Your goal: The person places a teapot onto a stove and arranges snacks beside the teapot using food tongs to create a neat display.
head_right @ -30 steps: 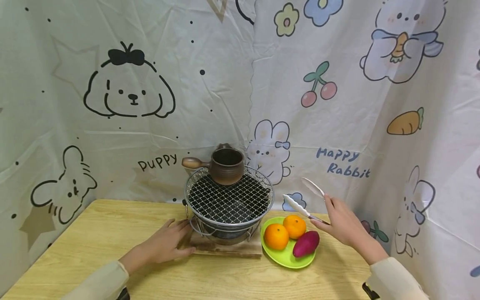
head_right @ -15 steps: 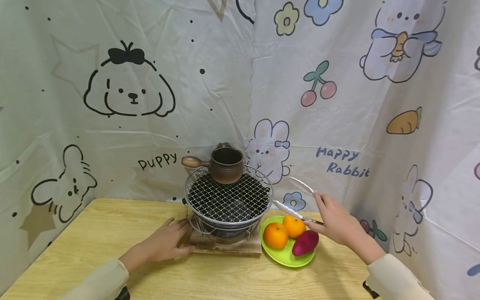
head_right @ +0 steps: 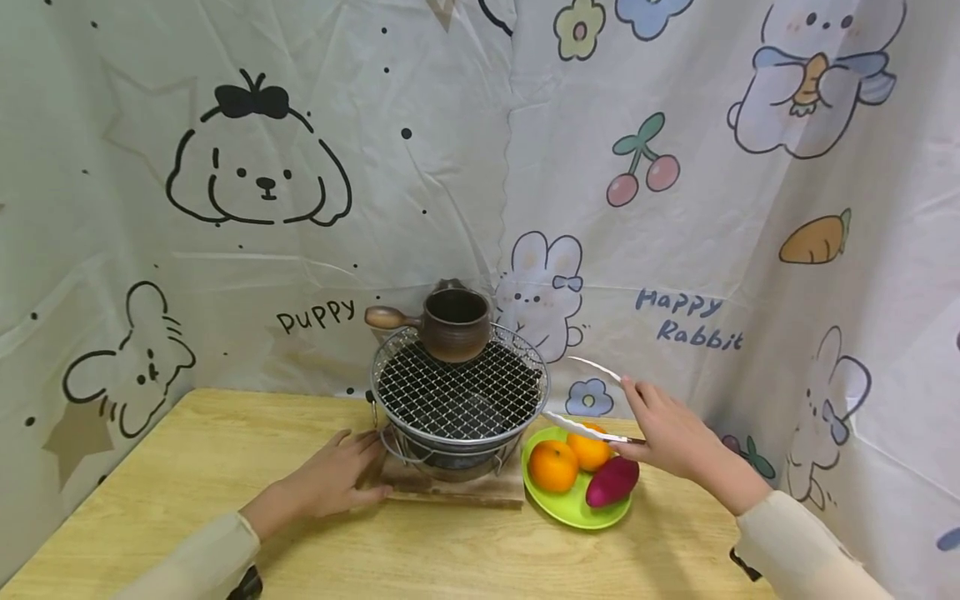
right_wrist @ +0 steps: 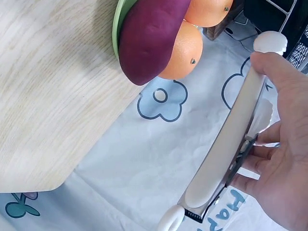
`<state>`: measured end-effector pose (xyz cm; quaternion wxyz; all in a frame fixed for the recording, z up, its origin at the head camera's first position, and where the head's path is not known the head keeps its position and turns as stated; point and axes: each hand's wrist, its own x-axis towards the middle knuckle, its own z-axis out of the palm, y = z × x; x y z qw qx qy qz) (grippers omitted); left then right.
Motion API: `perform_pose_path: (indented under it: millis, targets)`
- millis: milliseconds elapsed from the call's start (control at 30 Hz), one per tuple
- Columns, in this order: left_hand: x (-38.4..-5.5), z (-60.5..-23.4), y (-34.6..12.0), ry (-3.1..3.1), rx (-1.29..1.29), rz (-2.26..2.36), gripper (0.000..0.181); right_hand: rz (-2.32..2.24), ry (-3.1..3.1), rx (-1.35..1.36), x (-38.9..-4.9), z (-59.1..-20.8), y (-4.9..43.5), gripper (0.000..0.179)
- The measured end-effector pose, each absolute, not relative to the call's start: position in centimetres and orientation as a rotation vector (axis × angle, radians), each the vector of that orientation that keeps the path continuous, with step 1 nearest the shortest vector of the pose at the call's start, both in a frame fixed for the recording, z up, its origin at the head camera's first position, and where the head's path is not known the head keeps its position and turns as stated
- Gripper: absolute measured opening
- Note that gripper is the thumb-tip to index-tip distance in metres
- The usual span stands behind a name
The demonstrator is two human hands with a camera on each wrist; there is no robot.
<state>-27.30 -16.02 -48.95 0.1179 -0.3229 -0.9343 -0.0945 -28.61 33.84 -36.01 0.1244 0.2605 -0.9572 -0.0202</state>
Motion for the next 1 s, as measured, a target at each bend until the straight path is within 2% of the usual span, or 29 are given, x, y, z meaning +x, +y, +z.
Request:
perform_pose_path:
  millis: [1000]
  targets:
    - [-27.4,-48.8,-15.9,-2.797,-0.917,-0.3,0.082,-0.185,-2.939,0.871,-28.7,-34.9,32.1,0.092]
